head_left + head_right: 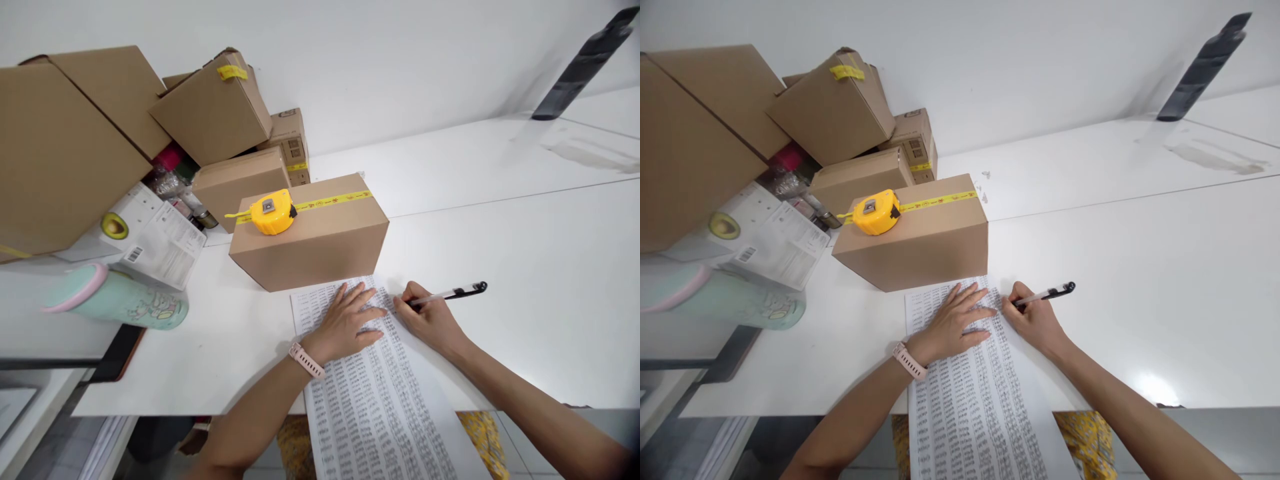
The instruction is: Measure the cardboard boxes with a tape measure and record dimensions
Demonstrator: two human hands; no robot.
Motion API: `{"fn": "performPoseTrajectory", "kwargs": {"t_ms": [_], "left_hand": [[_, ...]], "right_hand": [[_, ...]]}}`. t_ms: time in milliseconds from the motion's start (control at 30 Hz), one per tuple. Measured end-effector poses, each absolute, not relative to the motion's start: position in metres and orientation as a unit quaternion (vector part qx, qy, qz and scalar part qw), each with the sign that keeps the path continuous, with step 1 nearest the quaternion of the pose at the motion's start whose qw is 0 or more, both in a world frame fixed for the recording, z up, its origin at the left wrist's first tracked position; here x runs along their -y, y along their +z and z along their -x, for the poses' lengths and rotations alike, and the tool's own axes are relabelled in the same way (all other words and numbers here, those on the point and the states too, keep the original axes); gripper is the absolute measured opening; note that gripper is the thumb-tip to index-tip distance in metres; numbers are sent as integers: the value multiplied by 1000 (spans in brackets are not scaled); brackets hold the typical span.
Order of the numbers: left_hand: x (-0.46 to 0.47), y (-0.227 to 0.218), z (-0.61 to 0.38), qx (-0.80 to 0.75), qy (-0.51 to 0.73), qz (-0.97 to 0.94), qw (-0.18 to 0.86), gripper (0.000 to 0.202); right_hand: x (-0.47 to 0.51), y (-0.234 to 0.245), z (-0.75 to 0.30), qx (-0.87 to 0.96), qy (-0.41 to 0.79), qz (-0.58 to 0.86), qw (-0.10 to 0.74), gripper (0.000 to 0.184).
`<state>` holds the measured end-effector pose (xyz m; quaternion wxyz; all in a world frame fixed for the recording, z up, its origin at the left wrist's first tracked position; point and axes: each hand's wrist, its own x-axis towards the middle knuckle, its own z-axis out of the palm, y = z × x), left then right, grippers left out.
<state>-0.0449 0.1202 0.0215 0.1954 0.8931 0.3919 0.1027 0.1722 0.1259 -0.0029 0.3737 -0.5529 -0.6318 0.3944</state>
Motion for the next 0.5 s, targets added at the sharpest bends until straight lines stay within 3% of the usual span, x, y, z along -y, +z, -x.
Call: {"fn": "performPoseTrajectory", "kwargs": {"t_ms": [500], "left_hand": [[-120, 21, 46, -390, 105, -894, 195, 43]], "right_hand": [[-125, 0, -172, 617, 387, 564, 388, 29]]}}
